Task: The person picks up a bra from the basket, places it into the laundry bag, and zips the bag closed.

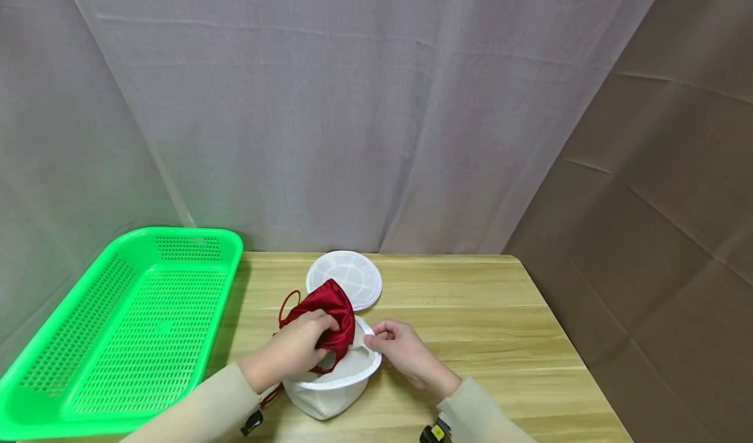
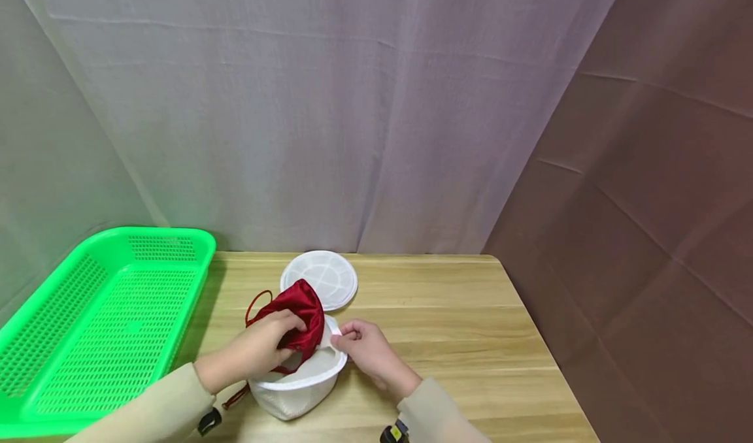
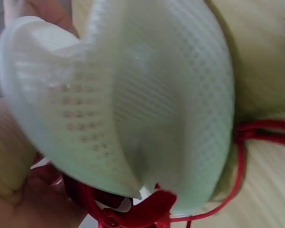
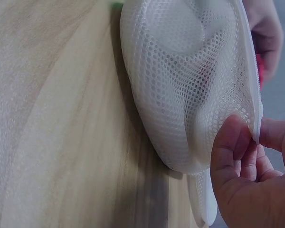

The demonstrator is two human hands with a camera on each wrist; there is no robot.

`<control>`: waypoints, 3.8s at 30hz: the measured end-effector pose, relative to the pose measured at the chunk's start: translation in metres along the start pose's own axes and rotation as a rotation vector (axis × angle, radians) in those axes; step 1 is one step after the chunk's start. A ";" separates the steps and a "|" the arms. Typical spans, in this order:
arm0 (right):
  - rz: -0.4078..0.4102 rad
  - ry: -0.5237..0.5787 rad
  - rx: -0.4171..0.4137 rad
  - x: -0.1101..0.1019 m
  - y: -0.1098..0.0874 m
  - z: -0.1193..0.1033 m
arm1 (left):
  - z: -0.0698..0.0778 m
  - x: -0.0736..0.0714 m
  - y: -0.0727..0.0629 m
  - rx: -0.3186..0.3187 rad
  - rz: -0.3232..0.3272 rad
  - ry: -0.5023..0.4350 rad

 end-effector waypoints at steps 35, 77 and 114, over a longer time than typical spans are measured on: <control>0.029 -0.013 -0.004 -0.003 0.001 -0.002 | -0.007 -0.058 0.010 -0.020 0.252 0.087; -0.075 0.097 -0.064 0.013 -0.013 -0.022 | 0.004 0.018 -0.020 0.102 -0.028 0.205; -0.032 0.109 -0.027 0.003 0.000 -0.010 | -0.089 -0.027 -0.041 -0.506 -0.023 -0.158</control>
Point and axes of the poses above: each hand's wrist, its own y-axis towards the middle knuckle, its own x-axis out of the palm, z = x × y, the point moved 10 cm from there along y, towards the middle knuckle, and after that the axes turned 12 degrees about z, right-handed, at the moved point
